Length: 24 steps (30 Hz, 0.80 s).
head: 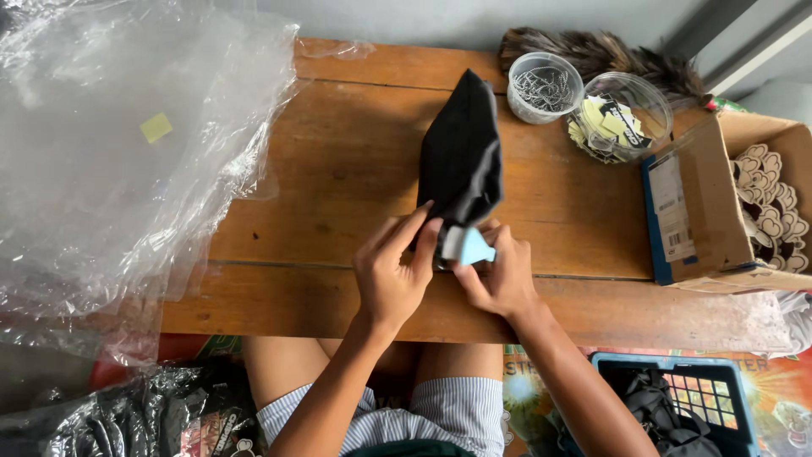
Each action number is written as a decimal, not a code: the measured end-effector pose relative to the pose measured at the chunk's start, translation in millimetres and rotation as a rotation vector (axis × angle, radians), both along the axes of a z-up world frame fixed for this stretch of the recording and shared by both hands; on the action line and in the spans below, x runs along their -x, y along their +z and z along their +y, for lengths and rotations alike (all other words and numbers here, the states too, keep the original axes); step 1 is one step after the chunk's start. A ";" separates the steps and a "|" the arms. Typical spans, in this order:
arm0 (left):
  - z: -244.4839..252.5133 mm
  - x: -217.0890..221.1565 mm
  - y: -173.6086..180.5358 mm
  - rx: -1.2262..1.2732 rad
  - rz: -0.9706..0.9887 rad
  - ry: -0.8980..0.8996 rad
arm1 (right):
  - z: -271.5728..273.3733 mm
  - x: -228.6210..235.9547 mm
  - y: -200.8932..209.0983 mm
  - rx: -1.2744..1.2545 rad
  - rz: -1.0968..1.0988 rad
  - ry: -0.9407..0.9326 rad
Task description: The person cleans a black shoulder bag with a brush, then attaches a strap and a keychain to it. The person uses a light blue brush to clean the bag's surface and then attaches a black strap and a small keychain to the bag.
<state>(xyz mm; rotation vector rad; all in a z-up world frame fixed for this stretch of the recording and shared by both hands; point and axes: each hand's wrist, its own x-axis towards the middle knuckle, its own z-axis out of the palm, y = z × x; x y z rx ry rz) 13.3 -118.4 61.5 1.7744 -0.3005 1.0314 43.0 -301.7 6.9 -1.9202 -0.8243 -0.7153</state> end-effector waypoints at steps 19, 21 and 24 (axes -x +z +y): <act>48.4 6.1 4.8 -0.379 -0.021 -0.064 | -23.6 -0.9 -2.7 -0.067 -0.189 -0.496; 51.6 5.2 4.6 -0.369 -0.011 -0.060 | -31.0 -0.2 -9.6 -0.074 -0.189 -0.401; 52.5 6.1 3.2 -0.385 0.028 -0.052 | -11.3 -3.1 4.1 -0.026 -0.299 -0.219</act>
